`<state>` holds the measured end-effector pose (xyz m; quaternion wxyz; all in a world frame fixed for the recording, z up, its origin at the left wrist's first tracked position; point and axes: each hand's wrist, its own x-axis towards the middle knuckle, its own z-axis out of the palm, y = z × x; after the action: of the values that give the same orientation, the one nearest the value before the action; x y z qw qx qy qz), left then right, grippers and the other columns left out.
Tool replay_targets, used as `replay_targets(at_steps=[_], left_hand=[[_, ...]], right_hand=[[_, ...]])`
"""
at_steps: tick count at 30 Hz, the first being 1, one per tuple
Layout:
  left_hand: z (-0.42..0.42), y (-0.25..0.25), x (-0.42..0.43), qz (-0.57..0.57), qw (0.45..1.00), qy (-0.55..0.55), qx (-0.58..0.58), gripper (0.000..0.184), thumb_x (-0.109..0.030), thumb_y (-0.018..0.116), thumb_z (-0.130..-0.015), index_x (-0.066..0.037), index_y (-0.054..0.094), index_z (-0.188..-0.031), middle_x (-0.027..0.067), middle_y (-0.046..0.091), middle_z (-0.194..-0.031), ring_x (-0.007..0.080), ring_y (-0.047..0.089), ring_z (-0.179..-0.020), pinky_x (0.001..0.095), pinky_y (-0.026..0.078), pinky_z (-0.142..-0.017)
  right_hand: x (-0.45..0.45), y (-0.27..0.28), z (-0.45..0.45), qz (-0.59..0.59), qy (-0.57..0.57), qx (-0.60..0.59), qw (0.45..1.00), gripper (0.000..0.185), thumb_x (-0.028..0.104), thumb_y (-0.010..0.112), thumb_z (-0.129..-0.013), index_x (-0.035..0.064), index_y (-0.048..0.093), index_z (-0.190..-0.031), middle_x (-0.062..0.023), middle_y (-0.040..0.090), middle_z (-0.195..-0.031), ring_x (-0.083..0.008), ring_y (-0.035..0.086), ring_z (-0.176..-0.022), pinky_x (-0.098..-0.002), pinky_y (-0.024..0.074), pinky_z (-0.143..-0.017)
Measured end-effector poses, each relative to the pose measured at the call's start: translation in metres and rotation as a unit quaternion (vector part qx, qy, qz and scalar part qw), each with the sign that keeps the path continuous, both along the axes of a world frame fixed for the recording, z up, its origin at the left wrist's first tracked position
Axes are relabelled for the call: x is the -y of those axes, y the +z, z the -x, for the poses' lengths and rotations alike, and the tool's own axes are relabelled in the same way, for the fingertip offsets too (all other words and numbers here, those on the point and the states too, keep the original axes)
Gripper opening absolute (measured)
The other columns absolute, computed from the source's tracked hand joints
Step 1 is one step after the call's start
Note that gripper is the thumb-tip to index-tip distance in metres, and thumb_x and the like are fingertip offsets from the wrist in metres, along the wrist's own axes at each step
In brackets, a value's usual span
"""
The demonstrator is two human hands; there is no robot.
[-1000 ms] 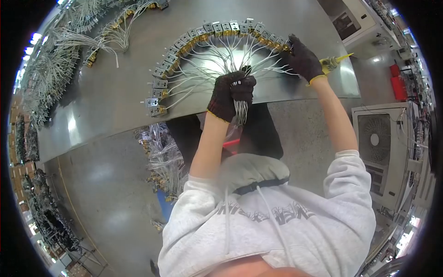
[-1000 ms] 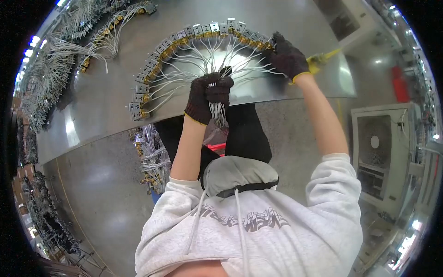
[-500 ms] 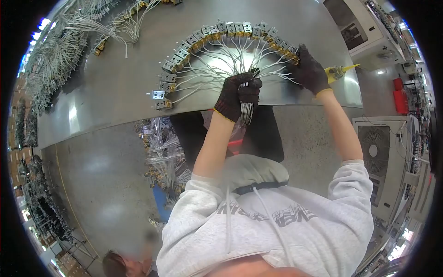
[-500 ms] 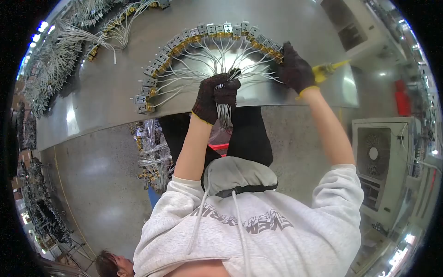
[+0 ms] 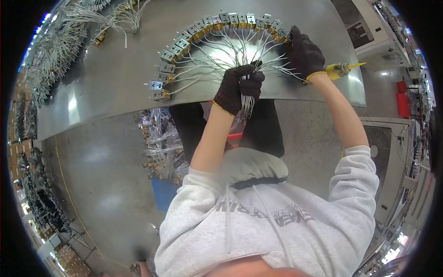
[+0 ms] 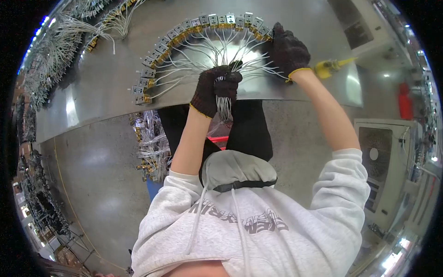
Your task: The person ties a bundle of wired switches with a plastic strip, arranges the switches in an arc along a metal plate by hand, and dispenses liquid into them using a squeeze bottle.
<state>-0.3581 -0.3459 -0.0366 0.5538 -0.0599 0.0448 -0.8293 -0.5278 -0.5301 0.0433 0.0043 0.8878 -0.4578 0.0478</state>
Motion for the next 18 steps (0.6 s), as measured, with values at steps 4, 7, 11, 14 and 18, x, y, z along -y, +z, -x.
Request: replay_targets(at_steps=[4, 7, 11, 14, 18], left_hand=[[-0.001, -0.003, 0.000, 0.002, 1.000, 0.013, 0.007, 0.010, -0.015, 0.055, -0.098, -0.005, 0.053, -0.096, 0.0037, 0.053, -0.082, 0.0022, 0.040, -0.048, 0.0187, 0.038, -0.043], [-0.002, 0.000, -0.001, 0.012, 1.000, -0.008, 0.009, 0.016, -0.019, 0.057, -0.098, -0.006, 0.051, -0.091, -0.0014, 0.049, -0.068, 0.0031, 0.038, -0.045, 0.0189, 0.037, -0.042], [-0.003, 0.004, 0.000, 0.004, 0.999, -0.028, 0.021, 0.021, -0.022, 0.059, -0.097, -0.005, 0.051, -0.090, -0.0058, 0.042, -0.058, 0.0029, 0.036, -0.044, 0.0190, 0.036, -0.042], [-0.003, 0.006, -0.001, 0.007, 0.999, -0.015, 0.046, 0.021, -0.023, 0.059, -0.097, -0.003, 0.052, -0.092, -0.0063, 0.041, -0.057, 0.0022, 0.036, -0.044, 0.0188, 0.036, -0.042], [0.001, 0.009, -0.002, -0.029, 0.999, 0.003, 0.034, 0.020, -0.021, 0.057, -0.098, -0.002, 0.052, -0.092, -0.0033, 0.045, -0.062, 0.0027, 0.039, -0.046, 0.0186, 0.037, -0.042]], right_hand=[[0.006, -0.008, 0.000, 0.005, 0.003, -0.038, 0.999, 0.081, 0.056, 0.061, -0.095, 0.0077, 0.034, -0.155, -0.0240, 0.059, -0.136, -0.0434, 0.059, -0.125, -0.0500, 0.0481, -0.104], [0.015, 0.000, -0.007, 0.057, 0.038, -0.039, 0.997, 0.087, 0.060, 0.061, -0.093, 0.0086, 0.031, -0.156, -0.0251, 0.058, -0.137, -0.0436, 0.059, -0.125, -0.0499, 0.0474, -0.105], [0.004, 0.021, -0.046, -0.098, 0.012, 0.000, 0.995, 0.090, 0.055, 0.064, -0.090, 0.0046, 0.031, -0.157, -0.0249, 0.055, -0.144, -0.0414, 0.055, -0.132, -0.0480, 0.0449, -0.110], [0.047, -0.009, -0.039, -0.096, 0.085, 0.015, 0.992, 0.083, 0.046, 0.068, -0.090, 0.0106, 0.033, -0.157, -0.0241, 0.056, -0.144, -0.0413, 0.057, -0.129, -0.0478, 0.0458, -0.108], [0.048, -0.014, -0.034, -0.064, 0.154, 0.092, 0.982, 0.078, 0.040, 0.068, -0.090, 0.0137, 0.033, -0.154, -0.0239, 0.063, -0.133, -0.0430, 0.061, -0.122, -0.0485, 0.0499, -0.100]])
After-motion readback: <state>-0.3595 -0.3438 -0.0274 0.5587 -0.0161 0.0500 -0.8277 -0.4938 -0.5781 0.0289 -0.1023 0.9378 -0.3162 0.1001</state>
